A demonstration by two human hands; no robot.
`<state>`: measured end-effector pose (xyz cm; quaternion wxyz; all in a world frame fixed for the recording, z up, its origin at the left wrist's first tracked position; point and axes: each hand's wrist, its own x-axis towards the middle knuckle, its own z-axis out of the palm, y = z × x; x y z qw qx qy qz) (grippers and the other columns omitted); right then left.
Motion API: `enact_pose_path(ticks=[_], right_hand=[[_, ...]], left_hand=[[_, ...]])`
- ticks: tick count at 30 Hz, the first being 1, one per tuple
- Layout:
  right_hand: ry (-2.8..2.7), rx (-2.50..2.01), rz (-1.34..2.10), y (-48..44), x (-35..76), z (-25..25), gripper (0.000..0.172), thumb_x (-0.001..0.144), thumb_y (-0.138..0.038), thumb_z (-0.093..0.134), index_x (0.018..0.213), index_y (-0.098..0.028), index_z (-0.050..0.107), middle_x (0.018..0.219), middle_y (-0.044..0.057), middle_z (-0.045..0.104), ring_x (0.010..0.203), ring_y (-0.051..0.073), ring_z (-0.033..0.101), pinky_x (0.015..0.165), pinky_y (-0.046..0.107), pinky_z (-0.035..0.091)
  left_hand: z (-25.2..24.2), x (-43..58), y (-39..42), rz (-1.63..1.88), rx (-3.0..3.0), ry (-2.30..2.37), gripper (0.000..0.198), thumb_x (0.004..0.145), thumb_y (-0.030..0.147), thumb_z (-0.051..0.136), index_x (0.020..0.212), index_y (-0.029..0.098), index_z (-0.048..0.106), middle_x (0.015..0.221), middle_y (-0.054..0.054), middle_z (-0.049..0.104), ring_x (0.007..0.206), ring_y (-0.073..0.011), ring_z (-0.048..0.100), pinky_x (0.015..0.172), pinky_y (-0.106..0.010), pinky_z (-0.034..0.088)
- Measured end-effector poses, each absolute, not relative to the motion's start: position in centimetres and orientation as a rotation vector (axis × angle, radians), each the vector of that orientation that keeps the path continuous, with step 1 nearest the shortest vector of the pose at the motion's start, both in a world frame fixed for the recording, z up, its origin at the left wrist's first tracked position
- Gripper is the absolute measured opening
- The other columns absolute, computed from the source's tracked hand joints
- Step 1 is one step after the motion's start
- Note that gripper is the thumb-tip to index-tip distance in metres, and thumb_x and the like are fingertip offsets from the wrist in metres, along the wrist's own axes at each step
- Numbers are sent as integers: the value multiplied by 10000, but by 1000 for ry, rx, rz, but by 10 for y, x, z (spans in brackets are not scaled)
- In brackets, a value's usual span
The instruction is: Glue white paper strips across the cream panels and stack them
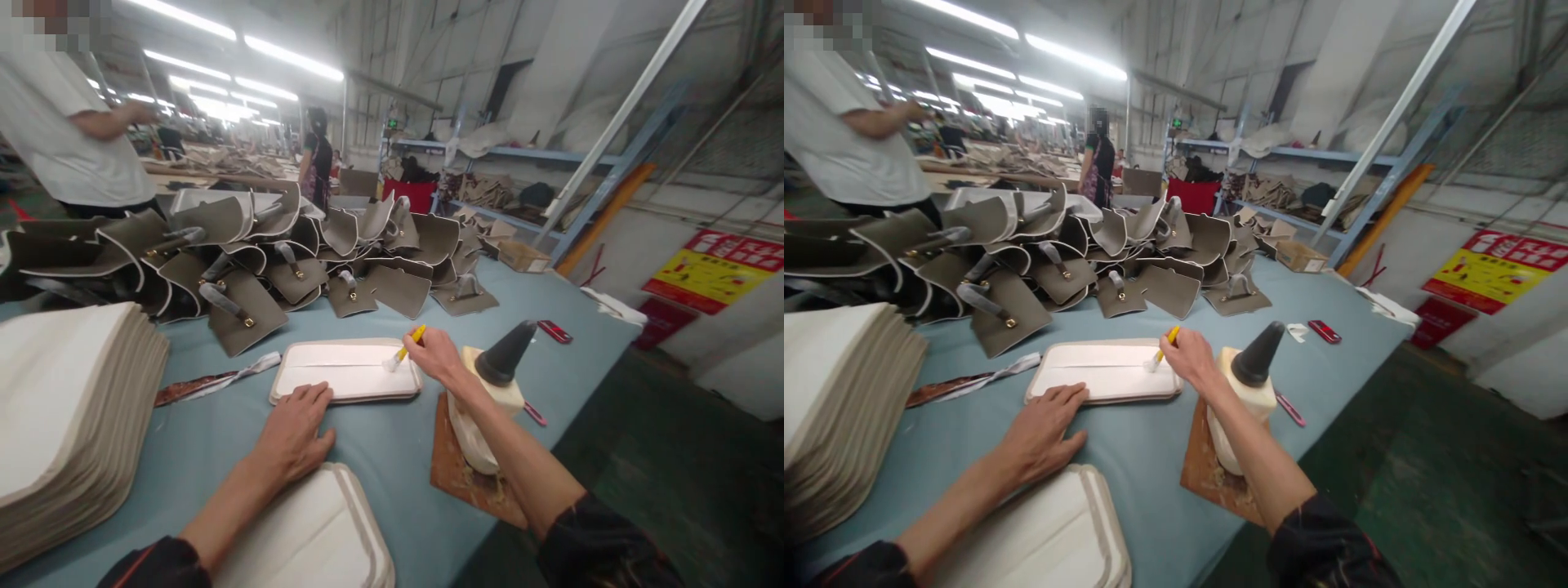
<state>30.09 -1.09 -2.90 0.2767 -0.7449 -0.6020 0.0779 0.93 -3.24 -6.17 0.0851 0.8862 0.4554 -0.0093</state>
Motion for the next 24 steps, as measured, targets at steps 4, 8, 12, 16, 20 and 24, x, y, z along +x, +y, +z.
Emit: enact_pose_path(ticks=[4, 8, 12, 16, 20, 24], right_hand=[[-1613, -2125, 85, -23, 317, -24, 349, 958, -312, 515, 668, -194, 668, 585, 30, 619, 567, 159, 535, 567, 293, 251], [-1625, -2214, -1, -29, 318, -21, 384, 998, -336, 490, 715, -191, 706, 635, 70, 666, 604, 192, 588, 581, 305, 262], [-1650, -2266, -65, -34, 312, -17, 305, 993, -325, 523, 847, -194, 756, 735, 98, 725, 705, 223, 657, 608, 302, 285], [-1695, -2260, -75, -39, 297, -15, 236, 982, -301, 553, 935, -204, 764, 803, 112, 750, 756, 238, 678, 619, 307, 282], [-1720, -2187, -21, -33, 268, -17, 249, 985, -296, 540, 906, -203, 757, 779, 116, 743, 737, 243, 672, 620, 312, 285], [-1705, -2041, 102, -16, 231, -22, 275, 970, -286, 520, 850, -199, 753, 723, 86, 734, 694, 216, 659, 601, 293, 312]], left_hand=[[-62, 10, -31, -35, 2672, 1351, 644, 857, 316, 533, 1478, 143, 515, 1584, -153, 500, 1449, -332, 452, 1196, -503, 389], [-62, 11, -32, -34, 2679, 1360, 638, 848, 310, 545, 1469, 164, 525, 1581, -148, 504, 1443, -334, 459, 1192, -507, 394], [-63, 12, -33, -24, 2675, 1355, 642, 849, 308, 540, 1467, 138, 523, 1580, -158, 501, 1449, -336, 449, 1192, -490, 394], [-64, 11, -34, -9, 2657, 1355, 651, 837, 308, 544, 1464, 135, 523, 1592, -147, 491, 1451, -343, 439, 1200, -496, 378], [-62, 9, -37, 10, 2632, 1350, 658, 825, 310, 560, 1463, 153, 519, 1598, -138, 484, 1450, -337, 433, 1206, -489, 367], [-60, 8, -38, 30, 2599, 1352, 659, 808, 331, 587, 1446, 174, 528, 1591, -135, 489, 1425, -349, 448, 1196, -501, 375]])
